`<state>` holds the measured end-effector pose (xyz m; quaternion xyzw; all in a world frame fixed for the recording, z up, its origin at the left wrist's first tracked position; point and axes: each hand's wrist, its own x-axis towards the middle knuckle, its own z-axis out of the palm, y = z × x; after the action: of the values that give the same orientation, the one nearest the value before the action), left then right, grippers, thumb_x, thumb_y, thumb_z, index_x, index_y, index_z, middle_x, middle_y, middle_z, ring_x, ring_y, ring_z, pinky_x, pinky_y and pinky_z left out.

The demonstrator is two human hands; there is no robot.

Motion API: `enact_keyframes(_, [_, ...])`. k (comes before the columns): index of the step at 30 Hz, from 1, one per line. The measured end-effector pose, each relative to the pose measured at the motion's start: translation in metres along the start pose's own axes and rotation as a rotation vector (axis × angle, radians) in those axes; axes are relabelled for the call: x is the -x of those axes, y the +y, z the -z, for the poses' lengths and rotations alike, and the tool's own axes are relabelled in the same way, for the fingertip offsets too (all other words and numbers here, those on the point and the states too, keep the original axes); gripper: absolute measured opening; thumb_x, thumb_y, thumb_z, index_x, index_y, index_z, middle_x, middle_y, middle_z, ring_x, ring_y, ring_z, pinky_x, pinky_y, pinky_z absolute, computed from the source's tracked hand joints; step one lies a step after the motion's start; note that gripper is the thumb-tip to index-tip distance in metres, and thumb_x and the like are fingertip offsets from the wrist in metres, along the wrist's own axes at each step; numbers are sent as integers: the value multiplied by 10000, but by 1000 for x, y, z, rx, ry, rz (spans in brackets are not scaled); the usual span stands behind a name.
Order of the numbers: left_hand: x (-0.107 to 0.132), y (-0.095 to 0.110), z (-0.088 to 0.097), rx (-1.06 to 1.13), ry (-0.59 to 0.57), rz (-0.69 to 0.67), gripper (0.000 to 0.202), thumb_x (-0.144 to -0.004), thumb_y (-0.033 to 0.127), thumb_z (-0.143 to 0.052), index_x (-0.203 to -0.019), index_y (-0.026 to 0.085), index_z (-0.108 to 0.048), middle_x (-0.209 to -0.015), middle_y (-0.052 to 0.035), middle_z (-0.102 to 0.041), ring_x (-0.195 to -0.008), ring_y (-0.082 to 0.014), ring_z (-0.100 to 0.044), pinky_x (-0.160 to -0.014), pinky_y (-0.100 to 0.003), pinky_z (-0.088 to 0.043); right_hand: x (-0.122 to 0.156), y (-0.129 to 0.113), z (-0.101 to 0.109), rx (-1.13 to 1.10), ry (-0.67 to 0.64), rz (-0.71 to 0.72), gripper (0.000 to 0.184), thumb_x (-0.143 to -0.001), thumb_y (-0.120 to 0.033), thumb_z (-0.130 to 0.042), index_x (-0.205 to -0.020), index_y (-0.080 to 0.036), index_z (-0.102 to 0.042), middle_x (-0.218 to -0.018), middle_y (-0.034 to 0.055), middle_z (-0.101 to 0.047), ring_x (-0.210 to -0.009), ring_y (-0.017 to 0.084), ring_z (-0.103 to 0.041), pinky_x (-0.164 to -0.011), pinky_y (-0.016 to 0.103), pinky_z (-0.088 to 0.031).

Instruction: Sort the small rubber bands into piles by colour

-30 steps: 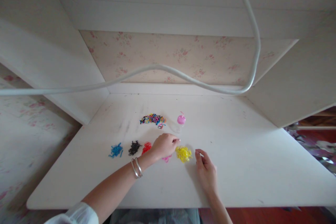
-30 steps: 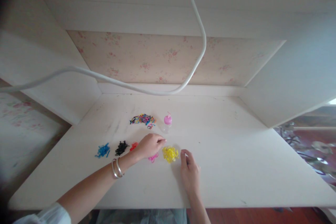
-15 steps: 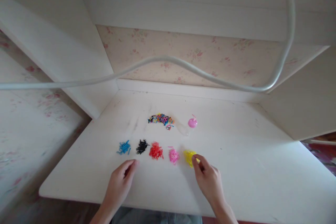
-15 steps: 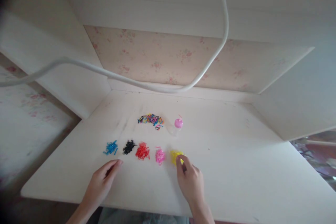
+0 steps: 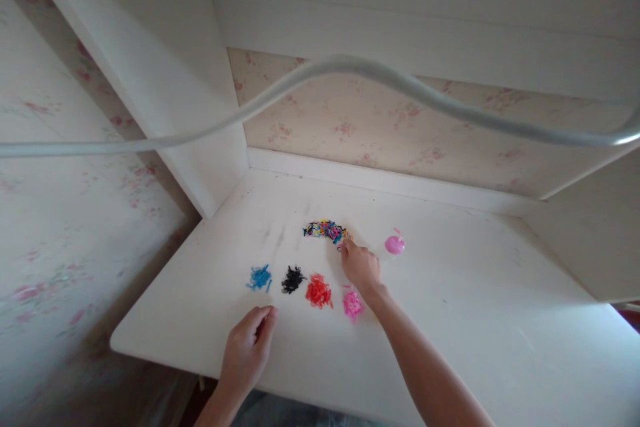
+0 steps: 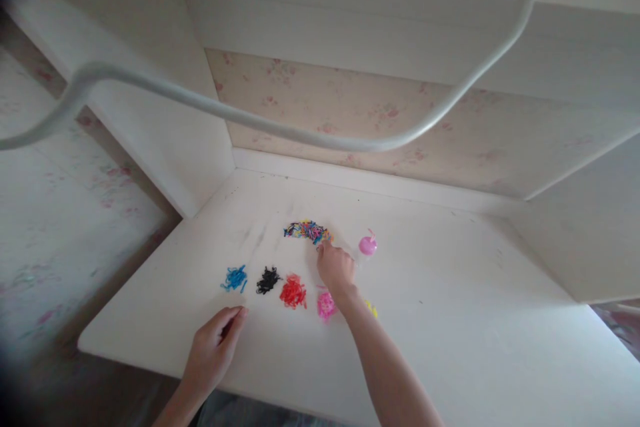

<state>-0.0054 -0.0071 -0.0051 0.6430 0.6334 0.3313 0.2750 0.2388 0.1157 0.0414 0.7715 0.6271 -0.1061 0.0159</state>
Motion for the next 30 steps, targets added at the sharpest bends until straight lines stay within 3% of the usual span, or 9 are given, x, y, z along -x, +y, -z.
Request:
enact_keyframes(7, [-2, -1, 2, -12, -24, -15, 296, -924, 393, -429, -860, 219, -659, -650, 1, -624, -573, -145, -576, -566, -226, -443, -18, -8, -6, 50, -1, -31, 390, -963, -335, -314, -1113, -201, -649, -961, 155, -701, -900, 283, -670, -733, 393, -499])
enact_keyframes(16, [-2, -2, 2, -20, -41, -54, 297, -932, 396, -406, -839, 231, -635, -650, 1, -611, -580, -145, -579, -565, -224, -436, -9, -7, -9, 71, 3, -36, 340, -942, -297, -371, -1092, -199, -659, -912, 140, -700, -880, 258, -677, -737, 366, -495])
enact_keyframes(21, [-2, -2, 2, -33, -40, -59, 307, -937, 392, -398, -810, 223, -622, -639, 4, -594, -583, -141, -571, -577, -222, -429, -5, -9, -3, 14, 61, -18, 324, -954, -323, -369, -1141, -266, -627, -891, 110, -704, -850, 236, -672, -730, 349, -471])
enact_keyframes(25, [-2, -1, 3, -27, -56, -42, 300, -939, 391, -399, -820, 224, -618, -649, 6, -591, -588, -137, -567, -575, -220, -421, 10, -8, 4, -79, 136, -1, 362, -971, -378, -320, -1159, -303, -619, -888, 71, -713, -819, 218, -669, -677, 280, -431])
enact_keyframes(30, [-1, -1, 3, -41, -66, -63, 287, -937, 371, -408, -809, 218, -615, -643, 9, -578, -582, -135, -556, -569, -220, -407, 48, 9, 4, -226, 173, 34, 409, -974, -403, -282, -1150, -274, -628, -864, 33, -728, -775, 170, -669, -632, 213, -389])
